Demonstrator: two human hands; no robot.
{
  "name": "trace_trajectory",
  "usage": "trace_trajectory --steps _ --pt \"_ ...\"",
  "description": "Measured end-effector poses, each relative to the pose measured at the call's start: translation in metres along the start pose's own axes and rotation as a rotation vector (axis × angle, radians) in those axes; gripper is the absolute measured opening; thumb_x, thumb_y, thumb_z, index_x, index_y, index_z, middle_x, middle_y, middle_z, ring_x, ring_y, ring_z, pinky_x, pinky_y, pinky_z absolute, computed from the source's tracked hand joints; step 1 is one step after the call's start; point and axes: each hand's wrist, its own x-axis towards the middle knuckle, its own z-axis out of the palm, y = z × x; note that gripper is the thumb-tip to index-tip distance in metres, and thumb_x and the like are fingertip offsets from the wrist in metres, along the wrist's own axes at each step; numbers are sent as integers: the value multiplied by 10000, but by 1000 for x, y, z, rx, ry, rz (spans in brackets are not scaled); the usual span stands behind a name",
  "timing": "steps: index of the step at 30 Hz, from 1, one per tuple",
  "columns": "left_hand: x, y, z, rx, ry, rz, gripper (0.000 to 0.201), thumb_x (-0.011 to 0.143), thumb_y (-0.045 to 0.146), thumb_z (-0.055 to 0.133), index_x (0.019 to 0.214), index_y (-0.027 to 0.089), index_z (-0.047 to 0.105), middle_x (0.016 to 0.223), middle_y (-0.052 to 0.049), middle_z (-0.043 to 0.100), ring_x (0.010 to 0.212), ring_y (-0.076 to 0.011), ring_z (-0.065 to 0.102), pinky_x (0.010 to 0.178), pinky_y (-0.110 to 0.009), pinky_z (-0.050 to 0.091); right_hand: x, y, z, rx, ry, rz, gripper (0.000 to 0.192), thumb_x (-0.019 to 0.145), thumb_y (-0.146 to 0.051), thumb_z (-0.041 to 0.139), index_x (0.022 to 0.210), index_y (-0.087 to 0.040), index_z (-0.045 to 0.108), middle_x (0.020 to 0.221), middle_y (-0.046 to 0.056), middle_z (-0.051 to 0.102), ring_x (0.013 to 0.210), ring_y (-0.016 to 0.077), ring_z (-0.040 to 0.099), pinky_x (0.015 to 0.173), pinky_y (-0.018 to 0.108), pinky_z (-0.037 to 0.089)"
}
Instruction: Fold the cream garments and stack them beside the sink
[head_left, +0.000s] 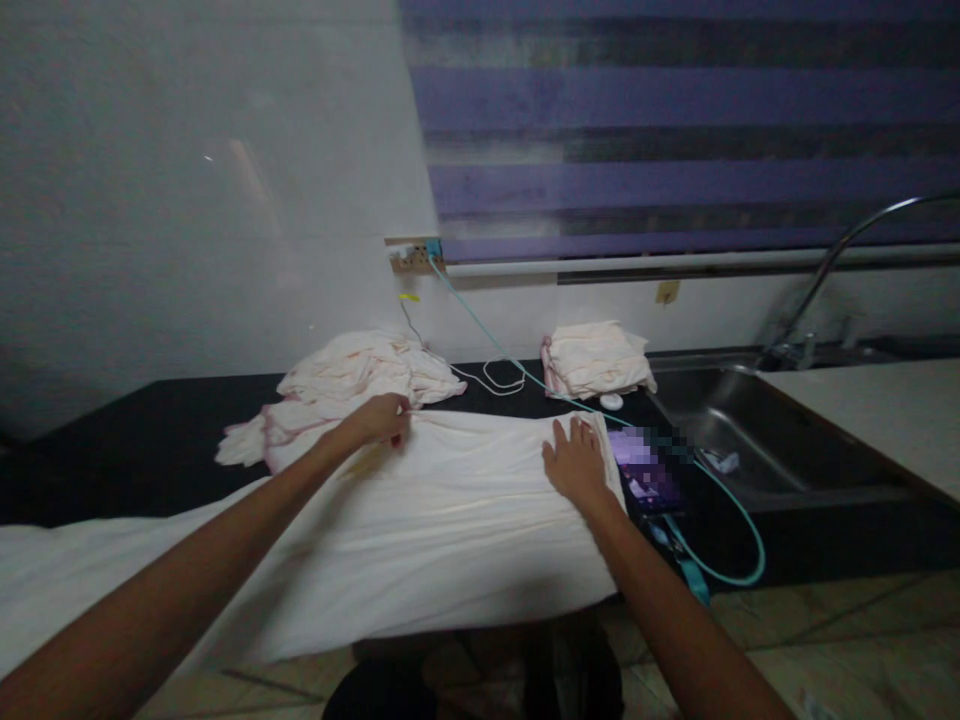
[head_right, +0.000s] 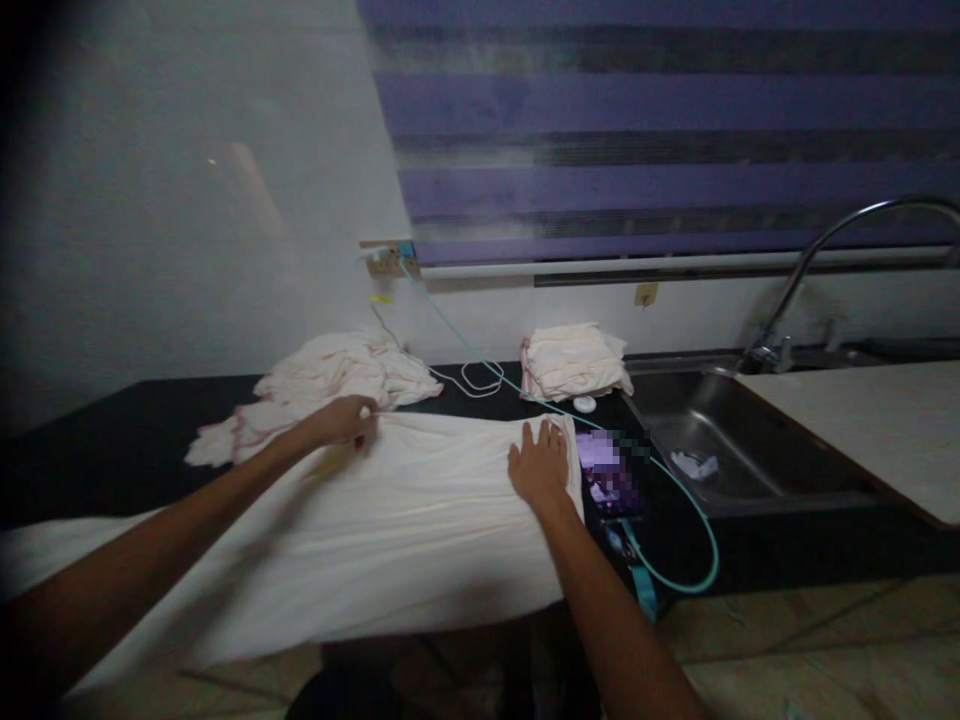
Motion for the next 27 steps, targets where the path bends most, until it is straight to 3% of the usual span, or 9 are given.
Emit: trace_trajectory --steps 3,5,7,10,15,18,20,24,27 --pt "7 4 2 -3 211 -33 432 928 303 354 1278 128 536 840 -97 737 769 -240 698 765 -344 521 1 -1 -1 55 50 4 642 1054 -398 423 1616 -97 351 1680 229 296 1541 362 299 1222 490 243" --pt "6 9 13 15 309 -26 496 947 292 339 1400 102 413 996 -136 724 904 -257 692 833 -368 516 2 -2 -3 110 112 8 645 1045 -379 428 1595 -52 351 1670 247 294 1522 356 325 1209 463 282" --pt "0 16 28 40 356 -5 550 937 311 391 1432 70 364 1187 -205 667 1081 -290 653 915 -398 502 2 -2 -5 159 175 4 619 1033 -346 434 1560 -26 376 1648 259 315 1491 340 367 1183 429 330" --pt "-21 25 52 80 361 20 512 948 391 430 1361 90 453 1337 -248 578 1236 -338 569 987 -437 470 1 -1 -6 166 164 -57 504 1013 -280 445 1459 -50 496 1553 245 447 1415 317 446 1155 411 364" --pt "-65 24 74 116 133 -6 428 960 548 411 918 198 655 958 -142 712 905 -318 673 788 -413 485 2 1 0 83 71 -125 410 1022 -282 448 1361 -104 597 1464 218 544 1367 327 469 1171 475 322" --pt "-78 10 71 92 -3 -41 508 915 631 458 755 198 668 829 -137 718 816 -307 686 759 -392 477 2 1 2 75 72 -123 433 1029 -302 446 1387 -102 581 1496 217 520 1392 316 441 1175 473 310" --pt "-79 -1 64 46 -54 -69 493 879 629 507 749 192 696 782 -141 714 796 -309 691 784 -392 485 3 1 2 77 64 -131 441 1031 -310 443 1393 -99 579 1502 216 517 1401 313 431 1174 470 307" --pt "-65 -14 52 -110 -19 -143 339 750 426 638 975 199 753 818 -133 726 910 -340 701 935 -431 479 2 1 -2 79 52 -128 456 1036 -315 432 1402 -85 575 1512 220 513 1410 322 427 1165 460 314" --pt "-48 -15 54 -291 95 -276 293 694 416 671 852 172 703 786 -159 704 1019 -417 681 989 -539 466 0 0 -5 79 44 -122 446 1036 -312 433 1392 -91 584 1517 214 515 1410 324 432 1163 452 316"
